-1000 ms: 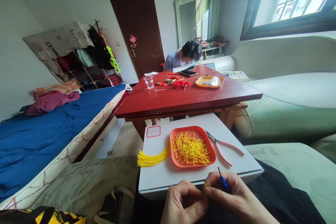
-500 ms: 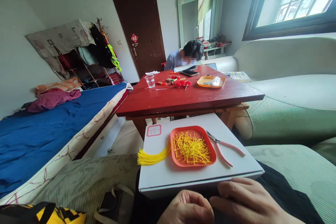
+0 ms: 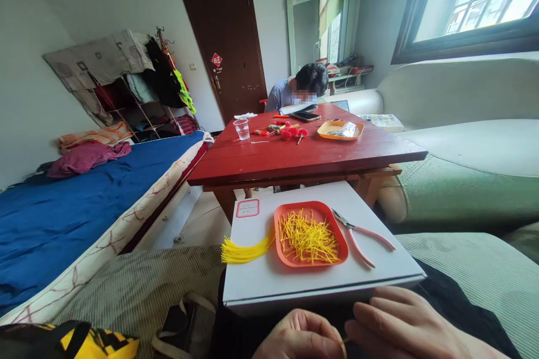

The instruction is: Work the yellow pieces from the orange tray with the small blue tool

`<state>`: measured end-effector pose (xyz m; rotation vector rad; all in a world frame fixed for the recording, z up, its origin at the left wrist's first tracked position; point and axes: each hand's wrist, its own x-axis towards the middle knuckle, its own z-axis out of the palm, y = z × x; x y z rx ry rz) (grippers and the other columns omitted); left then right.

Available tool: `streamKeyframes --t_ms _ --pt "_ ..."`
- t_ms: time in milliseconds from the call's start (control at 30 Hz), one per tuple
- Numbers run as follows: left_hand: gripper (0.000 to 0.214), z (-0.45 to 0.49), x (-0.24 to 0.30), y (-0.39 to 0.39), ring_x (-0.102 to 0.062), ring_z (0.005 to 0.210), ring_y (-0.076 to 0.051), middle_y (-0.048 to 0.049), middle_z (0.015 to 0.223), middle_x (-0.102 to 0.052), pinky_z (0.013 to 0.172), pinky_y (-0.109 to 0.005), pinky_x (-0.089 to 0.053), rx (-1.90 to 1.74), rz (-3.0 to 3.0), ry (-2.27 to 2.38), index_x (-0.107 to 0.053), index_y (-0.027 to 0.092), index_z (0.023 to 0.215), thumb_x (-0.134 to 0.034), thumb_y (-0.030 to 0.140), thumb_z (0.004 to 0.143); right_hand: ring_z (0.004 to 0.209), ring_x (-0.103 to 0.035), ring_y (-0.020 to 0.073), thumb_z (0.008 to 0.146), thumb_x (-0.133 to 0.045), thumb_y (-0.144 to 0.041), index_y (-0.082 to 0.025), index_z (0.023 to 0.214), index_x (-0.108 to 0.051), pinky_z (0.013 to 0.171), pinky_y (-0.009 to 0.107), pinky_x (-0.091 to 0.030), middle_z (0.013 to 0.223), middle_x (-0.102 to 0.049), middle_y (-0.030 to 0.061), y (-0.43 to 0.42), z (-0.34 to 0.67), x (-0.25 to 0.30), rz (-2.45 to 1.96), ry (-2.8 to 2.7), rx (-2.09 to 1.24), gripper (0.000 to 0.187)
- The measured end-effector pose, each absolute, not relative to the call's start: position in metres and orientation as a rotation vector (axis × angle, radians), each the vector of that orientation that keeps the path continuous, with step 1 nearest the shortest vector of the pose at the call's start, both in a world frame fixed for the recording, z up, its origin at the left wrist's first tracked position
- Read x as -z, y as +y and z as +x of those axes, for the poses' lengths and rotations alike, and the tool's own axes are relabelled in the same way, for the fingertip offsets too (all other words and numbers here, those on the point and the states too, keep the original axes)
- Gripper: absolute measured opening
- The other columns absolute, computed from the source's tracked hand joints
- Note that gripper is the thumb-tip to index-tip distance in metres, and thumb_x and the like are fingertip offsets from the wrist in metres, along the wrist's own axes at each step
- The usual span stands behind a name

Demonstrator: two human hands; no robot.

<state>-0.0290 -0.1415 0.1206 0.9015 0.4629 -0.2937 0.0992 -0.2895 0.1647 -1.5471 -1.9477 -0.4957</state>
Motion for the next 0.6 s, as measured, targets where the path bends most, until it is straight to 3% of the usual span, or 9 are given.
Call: streamKeyframes --t_ms 200,333,467,600 --pt "0.035 -0.034 -0.129 -0.134 -0.027 0.039 -0.005 0.0059 0.042 -0.043 0.045 -0.023 -0.013 0.286 1.082 0.464 -0.056 0.014 0.048 -0.079 0.039 0.048 0.047 -0.055 0.0177 0.096 -0.009 -0.023 -0.018 0.087 -0.066 0.049 0.031 -0.044 0.061 -0.065 0.0059 -0.3 0.114 -0.151 -1.584 -1.96 0.477 0.059" --pt "0.047 -0.043 -0.131 -0.13 -0.039 0.052 -0.008 0.0029 0.054 -0.05 0.052 -0.021 -0.025 0.212 1.451 0.5 -0.061 0.013 0.057 -0.072 0.058 0.056 0.045 -0.053 0.017 0.096 -0.007 -0.021 -0.017 0.083 -0.066 0.048 0.031 -0.044 0.062 -0.064 0.0061 -0.301 0.114 -0.155 -1.621 -1.985 0.411 0.061" --pt "0.042 -0.048 -0.135 -0.122 -0.048 0.065 -0.013 0.001 0.066 -0.055 0.063 -0.022 -0.033 0.184 1.632 0.47 -0.069 0.014 0.066 -0.07 0.056 0.061 0.045 -0.051 0.0164 0.096 -0.005 -0.022 -0.018 0.083 -0.066 0.048 0.03 -0.044 0.061 -0.064 0.0059 -0.298 0.112 -0.158 -1.622 -2.006 0.316 0.063" --pt "0.048 -0.035 -0.142 -0.122 -0.048 0.065 -0.012 -0.0006 0.076 -0.056 0.06 -0.022 -0.033 0.188 1.534 0.272 -0.074 0.017 0.084 -0.067 0.059 0.063 0.045 -0.051 0.0159 0.097 -0.011 -0.028 -0.02 0.085 -0.065 0.047 0.029 -0.044 0.06 -0.063 0.0045 -0.297 0.113 -0.157 -1.597 -1.984 0.246 0.056"
